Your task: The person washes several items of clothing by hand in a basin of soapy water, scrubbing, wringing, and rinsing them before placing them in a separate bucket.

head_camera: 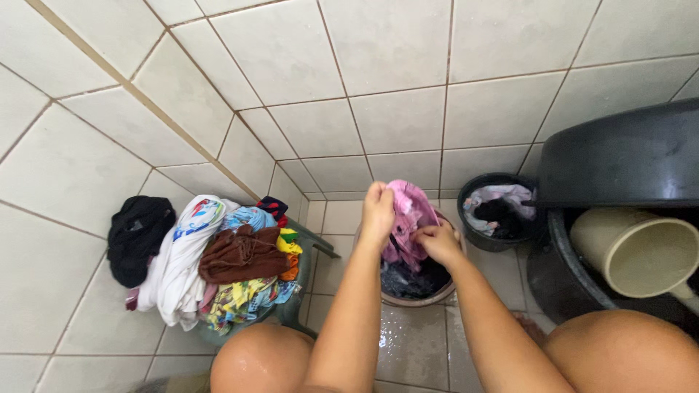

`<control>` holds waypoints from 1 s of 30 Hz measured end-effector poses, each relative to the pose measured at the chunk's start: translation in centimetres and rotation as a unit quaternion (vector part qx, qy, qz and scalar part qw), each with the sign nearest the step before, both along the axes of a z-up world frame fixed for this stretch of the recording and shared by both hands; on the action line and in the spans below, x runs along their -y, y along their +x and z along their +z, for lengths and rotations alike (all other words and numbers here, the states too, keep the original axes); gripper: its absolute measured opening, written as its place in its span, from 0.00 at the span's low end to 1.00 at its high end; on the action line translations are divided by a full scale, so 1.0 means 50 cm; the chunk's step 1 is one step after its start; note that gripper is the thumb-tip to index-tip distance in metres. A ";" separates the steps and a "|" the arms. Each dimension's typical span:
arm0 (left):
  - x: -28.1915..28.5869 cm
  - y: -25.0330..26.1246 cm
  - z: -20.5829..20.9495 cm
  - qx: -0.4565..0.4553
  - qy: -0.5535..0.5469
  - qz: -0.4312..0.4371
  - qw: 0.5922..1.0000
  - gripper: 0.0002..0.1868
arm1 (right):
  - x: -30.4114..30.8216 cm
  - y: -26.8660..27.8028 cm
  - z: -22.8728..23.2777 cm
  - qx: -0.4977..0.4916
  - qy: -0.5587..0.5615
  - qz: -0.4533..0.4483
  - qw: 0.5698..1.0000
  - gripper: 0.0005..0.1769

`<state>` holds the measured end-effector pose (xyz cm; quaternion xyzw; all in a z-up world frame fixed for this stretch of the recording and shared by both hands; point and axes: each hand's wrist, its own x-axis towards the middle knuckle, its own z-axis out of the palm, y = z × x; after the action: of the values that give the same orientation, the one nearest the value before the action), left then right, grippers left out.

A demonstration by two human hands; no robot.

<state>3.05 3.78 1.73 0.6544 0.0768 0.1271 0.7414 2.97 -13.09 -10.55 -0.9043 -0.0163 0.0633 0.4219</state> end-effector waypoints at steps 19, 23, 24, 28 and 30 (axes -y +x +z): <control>0.024 -0.098 -0.229 -0.388 0.583 -0.306 0.645 0.45 | -0.063 0.023 -0.069 -0.172 -0.188 -0.040 0.966 0.48; 0.033 -0.079 -0.275 -0.333 0.635 -0.285 0.637 0.36 | -0.096 -0.026 -0.162 -0.157 -0.379 0.154 0.899 0.30; 0.028 -0.077 -0.293 -0.330 0.633 -0.293 0.636 0.37 | -0.109 -0.040 -0.163 -0.191 -0.422 0.204 0.862 0.30; 0.020 -0.062 -0.339 -0.320 0.633 -0.318 0.630 0.37 | -0.121 -0.031 -0.130 -0.164 -0.474 0.255 0.827 0.28; 0.017 -0.054 -0.337 -0.311 0.658 -0.375 0.574 0.45 | -0.109 -0.032 -0.118 -0.153 -0.465 0.275 0.828 0.25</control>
<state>0.35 2.94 -15.13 0.9320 -0.0545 -0.3578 0.0187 1.35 -7.62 -16.45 -0.9304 -0.1678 0.3144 -0.0862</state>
